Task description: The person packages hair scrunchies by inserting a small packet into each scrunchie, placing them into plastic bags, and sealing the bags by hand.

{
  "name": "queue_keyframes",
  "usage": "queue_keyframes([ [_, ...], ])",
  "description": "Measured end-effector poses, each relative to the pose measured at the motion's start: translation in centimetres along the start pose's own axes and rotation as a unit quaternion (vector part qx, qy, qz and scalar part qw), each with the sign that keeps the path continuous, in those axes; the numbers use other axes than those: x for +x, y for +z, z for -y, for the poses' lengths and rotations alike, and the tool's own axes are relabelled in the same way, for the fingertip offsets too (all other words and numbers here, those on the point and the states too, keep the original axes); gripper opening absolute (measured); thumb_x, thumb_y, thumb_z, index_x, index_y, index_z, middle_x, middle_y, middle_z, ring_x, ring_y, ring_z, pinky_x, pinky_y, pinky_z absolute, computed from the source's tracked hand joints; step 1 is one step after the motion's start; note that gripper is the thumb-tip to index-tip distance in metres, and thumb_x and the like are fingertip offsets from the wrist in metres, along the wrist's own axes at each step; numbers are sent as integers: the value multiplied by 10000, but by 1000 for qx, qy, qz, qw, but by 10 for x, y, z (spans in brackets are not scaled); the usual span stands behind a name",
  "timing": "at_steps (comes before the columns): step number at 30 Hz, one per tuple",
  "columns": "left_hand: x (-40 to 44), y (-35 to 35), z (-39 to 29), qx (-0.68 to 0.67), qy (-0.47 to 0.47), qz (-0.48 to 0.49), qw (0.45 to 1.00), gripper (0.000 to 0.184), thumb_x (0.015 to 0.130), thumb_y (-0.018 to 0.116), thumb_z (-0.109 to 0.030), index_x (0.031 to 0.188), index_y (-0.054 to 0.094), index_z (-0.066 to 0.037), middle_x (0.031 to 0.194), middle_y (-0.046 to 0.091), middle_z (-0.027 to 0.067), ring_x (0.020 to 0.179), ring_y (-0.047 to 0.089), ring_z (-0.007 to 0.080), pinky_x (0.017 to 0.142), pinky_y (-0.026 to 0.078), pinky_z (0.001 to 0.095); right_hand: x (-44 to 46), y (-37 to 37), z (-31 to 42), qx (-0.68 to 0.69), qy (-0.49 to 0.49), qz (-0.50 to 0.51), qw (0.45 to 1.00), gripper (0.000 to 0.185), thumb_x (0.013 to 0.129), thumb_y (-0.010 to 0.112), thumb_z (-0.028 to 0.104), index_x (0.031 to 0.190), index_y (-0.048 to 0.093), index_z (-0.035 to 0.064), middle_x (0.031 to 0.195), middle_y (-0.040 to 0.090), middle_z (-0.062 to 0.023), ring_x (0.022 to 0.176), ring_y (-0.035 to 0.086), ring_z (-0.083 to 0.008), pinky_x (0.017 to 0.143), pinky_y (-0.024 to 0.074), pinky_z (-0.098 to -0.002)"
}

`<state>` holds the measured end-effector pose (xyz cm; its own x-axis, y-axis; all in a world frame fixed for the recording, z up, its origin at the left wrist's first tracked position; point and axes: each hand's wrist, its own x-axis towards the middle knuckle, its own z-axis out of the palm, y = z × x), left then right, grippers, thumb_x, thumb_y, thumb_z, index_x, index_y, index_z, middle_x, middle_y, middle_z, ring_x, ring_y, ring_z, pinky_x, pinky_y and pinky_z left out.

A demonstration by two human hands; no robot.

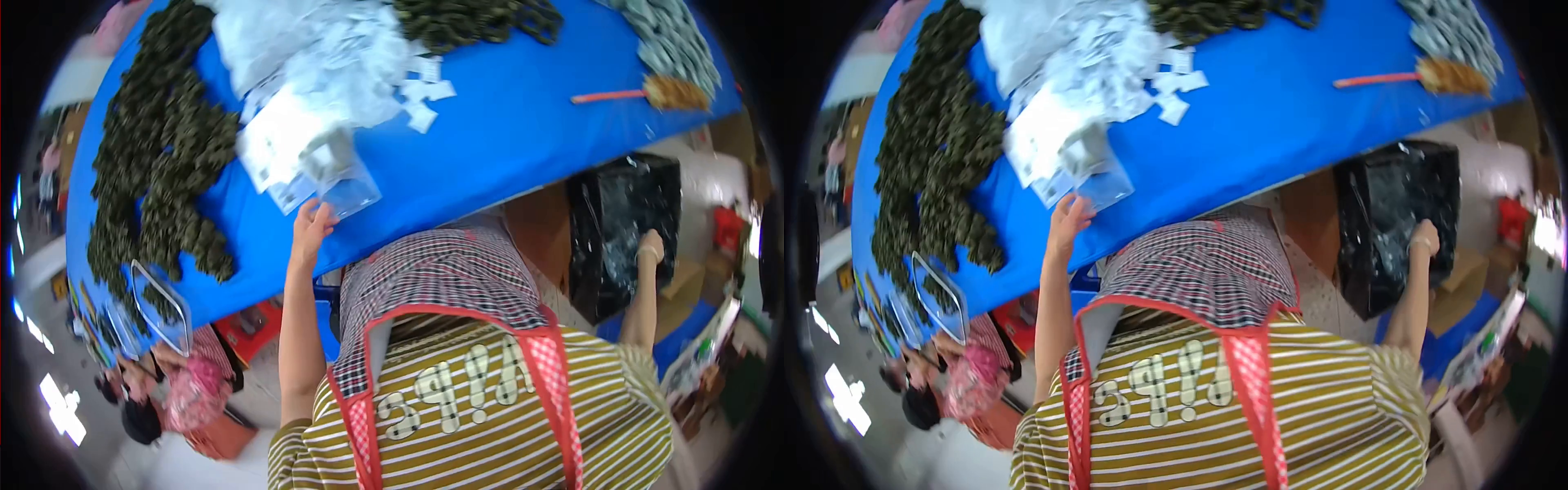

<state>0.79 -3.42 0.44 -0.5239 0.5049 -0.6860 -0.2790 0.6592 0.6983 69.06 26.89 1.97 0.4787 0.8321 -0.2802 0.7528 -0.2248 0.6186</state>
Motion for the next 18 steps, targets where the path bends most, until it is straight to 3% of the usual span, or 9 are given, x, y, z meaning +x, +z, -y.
queue_keyframes([
  [2, -5, -16, 9, 143, 135, -151, 969, 420, 854, 600, -198, 1219, 480, -27, 1054, 606, 125, 860, 609, 251, 785, 469, 371, -78, -80, 72, 132, -66, -148, 978, 314, 918, 443, 311, 998, 639, 79, 1082, 628, -137, 984, 608, -313, 797, 496, -415],
  [4, -3, -28, 14, 310, 290, -249, 871, 451, 820, 617, -150, 1233, 472, -40, 1066, 586, 135, 918, 586, 269, 814, 452, 385, -121, -103, 153, 236, -391, -430, 779, 178, 861, 548, 134, 1013, 611, 67, 983, 639, -94, 908, 612, -258, 778, 492, -359],
  [6, 3, -24, 16, 471, 452, -285, 702, 483, 783, 626, -115, 1236, 471, -55, 1096, 562, 146, 997, 554, 287, 856, 429, 398, -207, -159, 241, 299, -566, -435, 634, 259, 809, 548, 65, 1064, 593, 68, 1007, 613, -104, 935, 582, -263, 807, 478, -371],
  [9, 3, 3, 0, 520, 503, -237, 648, 401, 766, 629, -108, 1155, 534, -91, 1142, 547, 111, 1065, 511, 281, 907, 386, 396, -299, -192, 335, 231, -821, -237, 466, 416, 793, 505, 88, 1202, 510, 164, 1168, 527, -71, 1116, 498, -284, 888, 441, -363],
  [10, 6, 9, -3, 521, 526, -221, 635, 358, 766, 630, -108, 1117, 560, -95, 1131, 556, 96, 1063, 514, 270, 909, 383, 394, -315, -175, 362, 205, -815, -388, 379, 424, 791, 500, 88, 1207, 486, 163, 1152, 523, -45, 1175, 464, -265, 950, 400, -372],
  [11, 12, 11, 0, 507, 524, -194, 656, 305, 766, 631, -112, 1066, 582, -98, 1106, 573, 82, 1057, 520, 256, 907, 381, 389, -327, -172, 382, 220, -843, -365, 328, 295, 792, 511, 103, 1080, 561, 146, 1094, 556, -43, 1210, 439, -256, 978, 373, -385],
  [14, 22, 14, 9, 428, 496, -172, 736, 140, 776, 628, -122, 914, 632, -99, 1004, 622, 48, 994, 552, 219, 871, 393, 368, -334, -175, 423, 154, -900, -302, 275, 177, 768, 558, 109, 935, 613, 130, 1038, 605, -36, 1201, 450, -244, 979, 368, -390],
  [15, 21, 15, 12, 376, 470, -205, 771, 85, 786, 623, -124, 864, 638, -93, 950, 637, 44, 945, 571, 208, 839, 409, 358, -333, -175, 428, 274, -892, -229, 277, 68, 770, 600, 101, 827, 635, 91, 890, 646, -41, 1072, 554, -240, 893, 439, -357],
  [18, 14, 35, 17, 138, 360, -220, 896, 86, 831, 593, -131, 798, 644, -69, 799, 653, 55, 764, 598, 207, 718, 445, 335, -339, -186, 402, 472, -748, 101, 456, 56, 811, 600, 100, 822, 628, 52, 758, 643, -58, 804, 641, -219, 717, 498, -310],
])
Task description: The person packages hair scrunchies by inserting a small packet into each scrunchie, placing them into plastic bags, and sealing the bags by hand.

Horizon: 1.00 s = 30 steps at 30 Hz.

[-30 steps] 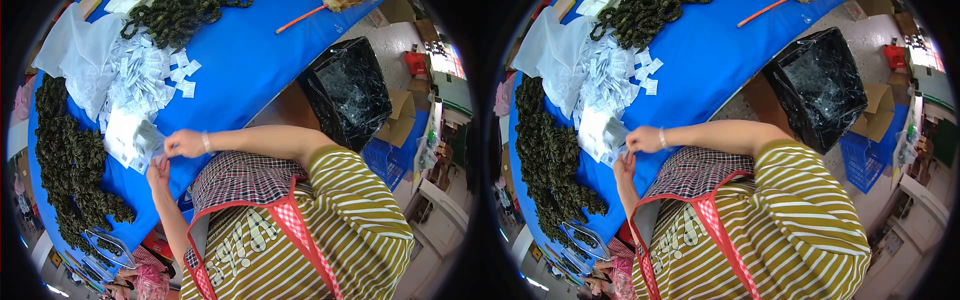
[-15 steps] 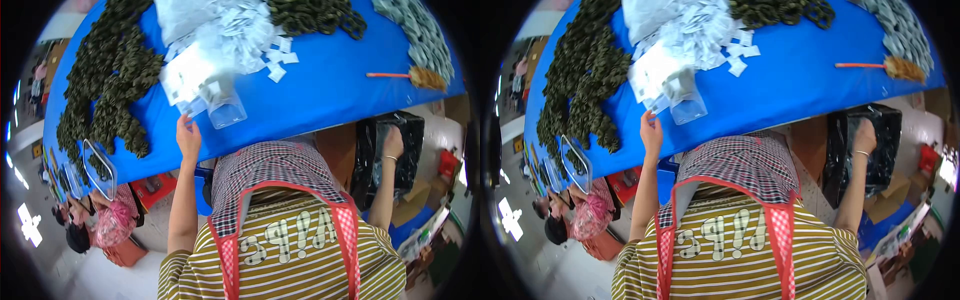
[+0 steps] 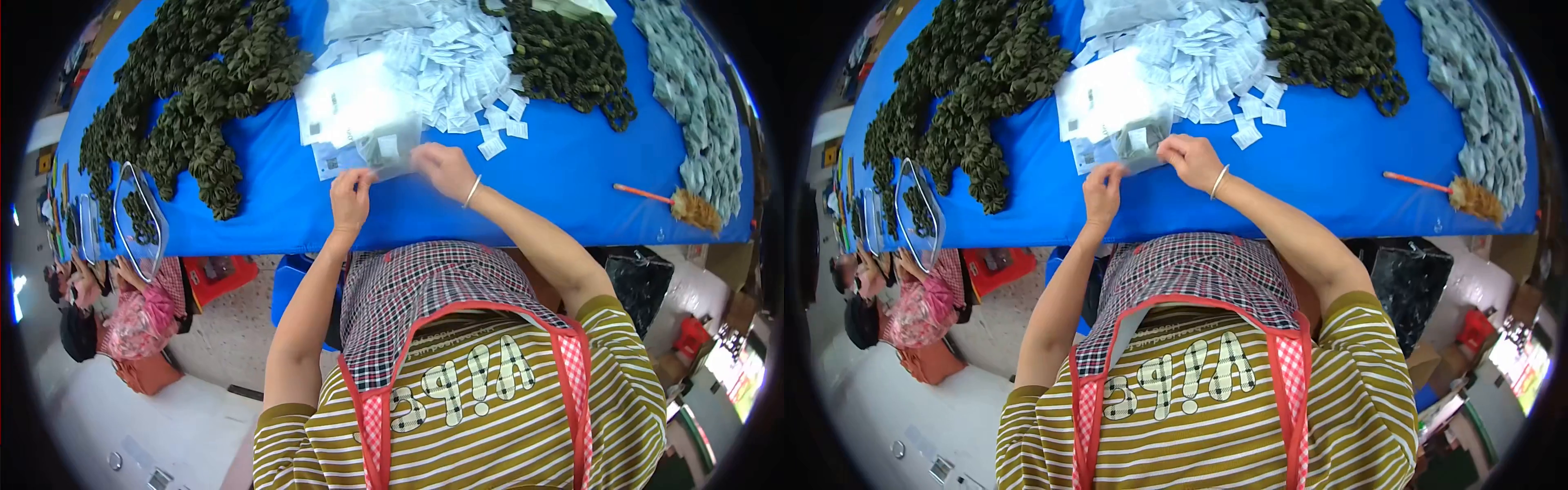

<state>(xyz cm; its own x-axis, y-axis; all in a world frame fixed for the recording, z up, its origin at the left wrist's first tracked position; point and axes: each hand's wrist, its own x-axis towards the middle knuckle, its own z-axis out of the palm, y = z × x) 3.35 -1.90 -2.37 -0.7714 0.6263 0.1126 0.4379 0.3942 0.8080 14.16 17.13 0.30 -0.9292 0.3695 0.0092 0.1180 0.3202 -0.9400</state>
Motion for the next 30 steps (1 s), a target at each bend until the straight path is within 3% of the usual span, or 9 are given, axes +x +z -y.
queue_keyframes([
  [1, -1, 3, -2, -85, -71, -8, 994, 113, 848, 581, -133, 789, 644, -60, 750, 653, 63, 699, 602, 212, 673, 455, 329, 2, 3, 3, 73, 21, -27, 997, 124, 860, 574, 129, 806, 621, 27, 652, 622, -70, 596, 619, -198, 565, 483, -289],
  [4, 0, 7, -13, -106, -152, -16, 983, 215, 897, 528, -177, 780, 624, -24, 680, 641, 84, 607, 591, 231, 590, 456, 328, 11, 13, -6, 69, 87, -43, 993, 124, 856, 590, 151, 807, 623, 42, 613, 605, -85, 540, 594, -177, 525, 457, -290],
  [10, 3, 9, -26, -26, -255, -34, 966, 364, 923, 443, -308, 771, 609, -22, 665, 645, 103, 644, 614, 274, 612, 457, 380, 17, 30, -9, -124, 37, -100, 987, 191, 873, 557, 239, 764, 567, 83, 609, 591, -133, 555, 596, -305, 494, 438, -410],
  [16, 13, 15, -21, 100, -273, -17, 957, 369, 915, 435, -319, 735, 591, -37, 651, 632, 148, 649, 598, 382, 608, 441, 472, 19, 46, -8, -314, 123, -94, 937, 204, 896, 496, 277, 853, 477, 79, 613, 593, -138, 576, 577, -373, 518, 439, -480],
  [19, 13, 22, -23, 173, -250, -30, 952, 358, 909, 455, -318, 734, 597, -40, 645, 620, 177, 622, 591, 394, 602, 441, 493, 20, 39, -1, -293, 190, -62, 935, 266, 889, 507, 297, 976, 470, 48, 792, 624, -178, 711, 600, -372, 611, 460, -479],
  [22, 12, 30, -19, 247, -225, -48, 941, 343, 900, 475, -311, 722, 604, -48, 631, 617, 185, 602, 597, 382, 592, 444, 493, 11, 41, 5, -241, 143, -155, 947, 404, 877, 523, 320, 1108, 437, 1, 1006, 590, -215, 897, 582, -379, 734, 458, -465],
  [23, 12, 32, -18, 252, -222, -51, 941, 324, 896, 484, -302, 727, 600, -51, 628, 618, 181, 601, 599, 377, 589, 444, 490, 9, 42, 9, -144, 168, -147, 964, 547, 832, 572, 365, 1186, 411, -19, 1103, 547, -232, 1015, 540, -387, 838, 437, -436],
  [24, 12, 34, -16, 257, -218, -55, 940, 305, 892, 493, -293, 731, 595, -55, 625, 619, 176, 600, 602, 371, 586, 445, 488, 6, 43, 13, -133, 247, -109, 954, 639, 764, 640, 397, 1171, 415, -41, 1053, 571, -238, 979, 567, -378, 830, 454, -416],
  [30, 9, 31, -24, 213, -204, -50, 954, 182, 869, 530, -230, 857, 524, -49, 659, 627, 159, 626, 605, 370, 598, 447, 474, 23, 30, -23, 109, 341, 3, 934, 571, 654, 753, 309, 1025, 522, -59, 954, 620, -166, 867, 611, -248, 718, 497, -369],
])
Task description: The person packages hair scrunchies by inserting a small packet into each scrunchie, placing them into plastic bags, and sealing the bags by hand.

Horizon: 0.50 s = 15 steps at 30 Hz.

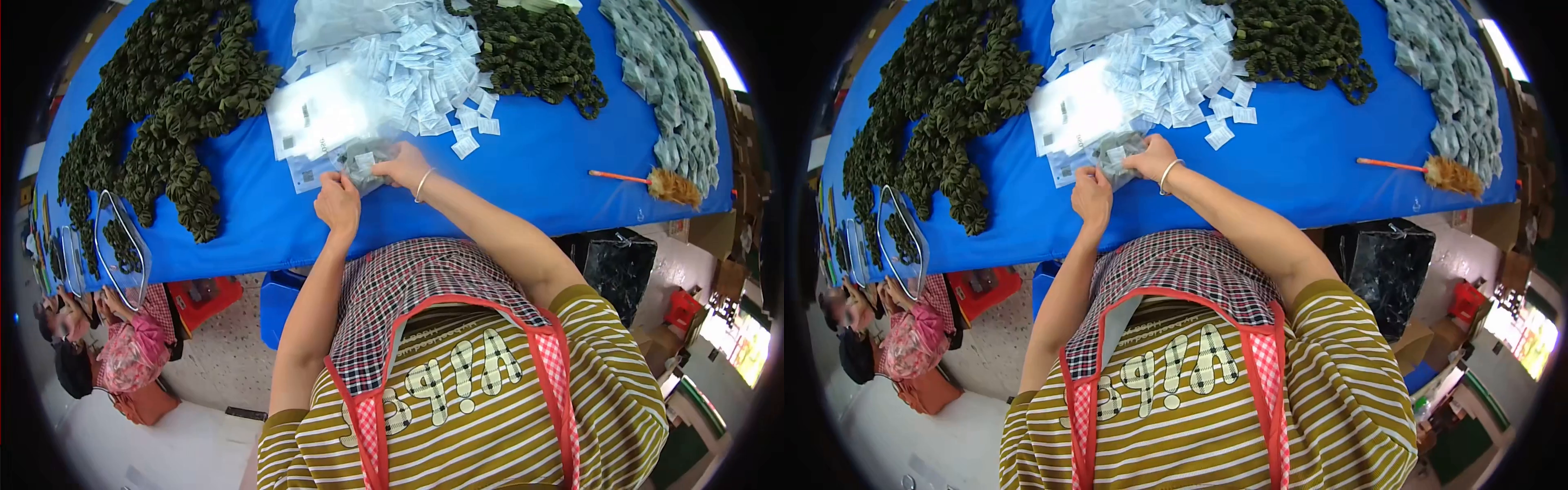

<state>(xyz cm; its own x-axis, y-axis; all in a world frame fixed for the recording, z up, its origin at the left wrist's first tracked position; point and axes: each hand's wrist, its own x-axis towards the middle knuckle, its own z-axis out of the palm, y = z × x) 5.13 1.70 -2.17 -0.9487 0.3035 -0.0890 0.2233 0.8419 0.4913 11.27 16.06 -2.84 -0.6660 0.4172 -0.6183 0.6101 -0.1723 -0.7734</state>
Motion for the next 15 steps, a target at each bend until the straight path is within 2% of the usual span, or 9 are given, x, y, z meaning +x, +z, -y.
queue_keyframes([
  [2, -5, -5, -9, -54, -5, 27, 998, 189, 871, 521, -219, 910, 502, -35, 694, 628, 170, 659, 605, 374, 611, 447, 469, -20, -12, 25, 87, 92, 74, 989, 513, 651, 757, 279, 1015, 553, -19, 959, 624, -121, 857, 604, -208, 697, 500, -366],
  [5, -20, -4, -25, -127, 17, 3, 992, 248, 899, 497, -228, 1011, 467, -9, 777, 619, 174, 699, 603, 348, 626, 444, 450, -48, -22, 33, 103, 60, 95, 988, 538, 681, 756, 285, 1114, 537, 49, 994, 618, -72, 878, 592, -191, 694, 503, -373],
  [8, -22, 5, -25, -292, 7, 4, 956, 329, 933, 482, -278, 1079, 450, 15, 859, 606, 143, 725, 591, 242, 617, 450, 369, -52, -30, 12, 157, 56, 110, 980, 568, 721, 747, 306, 1192, 504, 102, 1022, 611, -52, 921, 579, -199, 706, 503, -364],
  [9, -18, 3, -20, -413, -61, 121, 901, 383, 941, 490, -320, 1111, 460, 23, 905, 596, 90, 771, 562, 150, 635, 451, 281, -55, -30, 6, 146, 49, 111, 982, 577, 733, 739, 319, 1205, 490, 98, 1032, 606, -56, 925, 576, -195, 705, 504, -361],
  [12, -15, 1, -11, -496, -99, 263, 822, 379, 958, 461, -319, 1132, 498, 16, 999, 599, 68, 890, 549, 141, 781, 437, 265, -65, -26, 1, 145, 30, 109, 983, 558, 768, 713, 339, 1207, 480, 84, 1026, 605, -60, 897, 578, -176, 675, 504, -337],
  [13, -15, -3, -10, -514, -109, 285, 802, 369, 947, 492, -309, 1138, 514, 6, 1019, 596, 56, 885, 543, 107, 771, 441, 253, -66, -24, -3, 165, 24, 103, 981, 521, 779, 703, 334, 1184, 499, 78, 999, 612, -56, 859, 585, -164, 645, 502, -320],
  [15, -19, 1, -10, -521, -100, 289, 797, 357, 944, 500, -302, 1124, 521, 6, 1004, 599, 52, 863, 547, 105, 755, 446, 254, -62, -19, -7, 175, 2, 79, 981, 446, 797, 686, 321, 1131, 537, 66, 937, 623, -45, 776, 588, -139, 583, 488, -288],
])
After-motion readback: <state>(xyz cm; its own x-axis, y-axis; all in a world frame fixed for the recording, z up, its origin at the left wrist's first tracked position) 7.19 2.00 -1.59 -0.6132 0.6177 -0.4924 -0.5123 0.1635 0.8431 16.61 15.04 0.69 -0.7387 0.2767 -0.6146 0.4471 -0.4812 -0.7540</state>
